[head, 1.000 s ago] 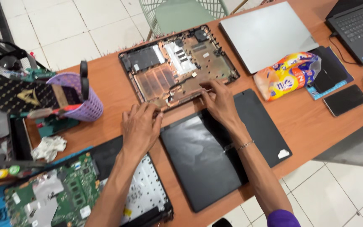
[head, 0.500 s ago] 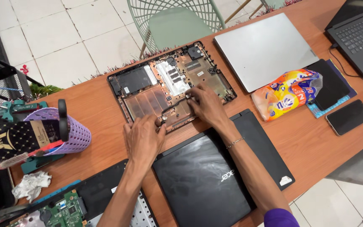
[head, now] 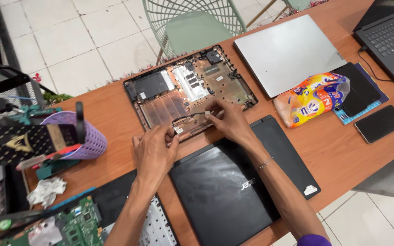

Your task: The person works on the internal components of a laptop, handling small cables and connectors inside the chassis by hand.

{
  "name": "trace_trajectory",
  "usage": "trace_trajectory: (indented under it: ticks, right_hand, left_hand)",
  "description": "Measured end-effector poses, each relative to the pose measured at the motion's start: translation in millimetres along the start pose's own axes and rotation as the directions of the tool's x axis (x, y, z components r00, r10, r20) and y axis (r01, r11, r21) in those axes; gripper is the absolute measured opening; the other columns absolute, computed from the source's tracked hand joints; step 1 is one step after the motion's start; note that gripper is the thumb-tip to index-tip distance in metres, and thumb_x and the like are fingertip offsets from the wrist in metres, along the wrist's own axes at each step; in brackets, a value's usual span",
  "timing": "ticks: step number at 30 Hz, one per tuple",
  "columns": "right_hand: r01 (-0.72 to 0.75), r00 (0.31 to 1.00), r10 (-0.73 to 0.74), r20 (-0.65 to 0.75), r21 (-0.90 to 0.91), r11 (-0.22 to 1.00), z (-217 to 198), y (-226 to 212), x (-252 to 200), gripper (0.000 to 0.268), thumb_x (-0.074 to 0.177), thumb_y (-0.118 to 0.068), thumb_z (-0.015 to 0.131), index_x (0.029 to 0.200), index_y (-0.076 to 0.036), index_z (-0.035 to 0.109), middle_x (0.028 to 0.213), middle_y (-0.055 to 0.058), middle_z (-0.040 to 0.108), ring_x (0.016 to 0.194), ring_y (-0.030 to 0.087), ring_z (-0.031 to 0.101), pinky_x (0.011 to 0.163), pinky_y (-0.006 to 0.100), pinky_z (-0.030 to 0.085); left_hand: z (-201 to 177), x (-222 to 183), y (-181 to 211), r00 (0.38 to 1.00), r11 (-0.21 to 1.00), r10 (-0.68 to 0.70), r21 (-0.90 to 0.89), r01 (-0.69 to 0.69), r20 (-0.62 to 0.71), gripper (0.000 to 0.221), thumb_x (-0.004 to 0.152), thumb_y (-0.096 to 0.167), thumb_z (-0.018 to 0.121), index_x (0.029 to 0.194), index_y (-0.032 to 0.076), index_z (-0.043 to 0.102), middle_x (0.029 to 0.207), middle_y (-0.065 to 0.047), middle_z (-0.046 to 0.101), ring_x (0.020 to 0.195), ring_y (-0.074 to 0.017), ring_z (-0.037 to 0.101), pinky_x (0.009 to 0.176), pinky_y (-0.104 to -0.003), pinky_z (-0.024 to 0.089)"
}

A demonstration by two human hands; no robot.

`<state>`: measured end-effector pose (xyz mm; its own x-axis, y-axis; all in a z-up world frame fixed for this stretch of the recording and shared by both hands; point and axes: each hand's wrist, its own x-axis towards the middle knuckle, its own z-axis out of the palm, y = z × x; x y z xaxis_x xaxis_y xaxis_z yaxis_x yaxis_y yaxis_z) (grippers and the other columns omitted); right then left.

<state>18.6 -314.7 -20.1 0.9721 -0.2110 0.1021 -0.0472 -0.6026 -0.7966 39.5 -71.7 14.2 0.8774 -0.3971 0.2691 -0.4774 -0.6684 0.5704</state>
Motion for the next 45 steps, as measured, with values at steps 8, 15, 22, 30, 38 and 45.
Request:
trace_trajectory:
  ticks: [8, 15, 22, 30, 38, 45]
  right_hand:
    - [0.010, 1.000, -0.007, -0.029, 0.121, 0.993, 7.7, -57.0, -69.6, 0.024, 0.087, -0.015, 0.078, 0.109, -0.005, 0.075, 0.094, 0.007, 0.077, 0.086, 0.015, 0.076, 0.075, 0.031, 0.062]
    - [0.112, 0.993, -0.115, 0.011, 0.136, 0.984, 46.3, -90.0, -115.7, 0.020, 0.090, -0.012, 0.074, 0.110, -0.006, 0.076, 0.097, 0.007, 0.079, 0.087, 0.015, 0.076, 0.078, 0.030, 0.061]
    - [0.096, 0.992, -0.107, 0.061, 0.158, 0.983, 81.6, -108.9, -144.6, 0.020, 0.092, -0.013, 0.072, 0.111, -0.007, 0.076, 0.097, 0.007, 0.080, 0.086, 0.015, 0.076, 0.076, 0.030, 0.061]
    - [0.021, 0.989, -0.038, 0.142, 0.122, 0.992, 121.1, -125.5, -166.1, 0.018, 0.093, -0.018, 0.072, 0.105, -0.005, 0.077, 0.090, 0.007, 0.081, 0.081, 0.014, 0.075, 0.072, 0.030, 0.058]
    - [0.089, 0.969, -0.138, 0.205, 0.232, 0.969, 166.5, -138.2, -176.7, 0.013, 0.092, -0.014, 0.073, 0.099, -0.003, 0.073, 0.089, 0.004, 0.078, 0.082, 0.010, 0.073, 0.074, 0.027, 0.059]
    - [0.057, 0.936, -0.137, 0.325, 0.244, 0.968, 194.9, -157.9, -186.0, 0.015, 0.088, -0.012, 0.076, 0.099, -0.002, 0.071, 0.086, 0.003, 0.075, 0.078, 0.010, 0.069, 0.071, 0.028, 0.057]
  left_hand:
    - [-46.7, -75.1, -19.8, 0.997, 0.994, -0.067, -0.088, 0.071, 0.048, 0.013, 0.085, 0.022, 0.076, 0.086, 0.009, 0.072, 0.078, -0.002, 0.072, 0.075, -0.0196, 0.066, 0.085, -0.040, 0.040]
    - [-75.6, -150.7, -46.5, 0.994, 0.982, -0.111, -0.151, 0.110, -0.001, 0.011, 0.086, 0.016, 0.072, 0.092, 0.008, 0.071, 0.082, -0.003, 0.071, 0.080, -0.0202, 0.067, 0.088, -0.039, 0.042]
    - [-100.2, -203.2, -65.6, 0.981, 0.965, -0.185, -0.201, 0.168, -0.066, 0.012, 0.089, 0.014, 0.069, 0.099, 0.006, 0.073, 0.087, -0.005, 0.070, 0.084, -0.0214, 0.068, 0.090, -0.039, 0.043]
    - [-117.7, -247.5, -83.1, 0.967, 0.962, -0.207, -0.211, 0.174, -0.148, 0.015, 0.092, 0.014, 0.068, 0.101, 0.003, 0.073, 0.088, -0.007, 0.071, 0.086, -0.0228, 0.068, 0.087, -0.039, 0.044]
    - [-133.9, -288.9, -99.1, 0.912, 0.924, -0.340, -0.264, 0.277, -0.231, 0.016, 0.094, 0.014, 0.067, 0.103, 0.003, 0.073, 0.089, -0.007, 0.071, 0.087, -0.0237, 0.068, 0.085, -0.039, 0.049]
    - [-148.2, -316.3, -110.7, 0.863, 0.907, -0.406, -0.250, 0.339, -0.301, 0.016, 0.092, 0.013, 0.068, 0.104, 0.004, 0.073, 0.089, -0.007, 0.070, 0.085, -0.0244, 0.067, 0.084, -0.040, 0.049]
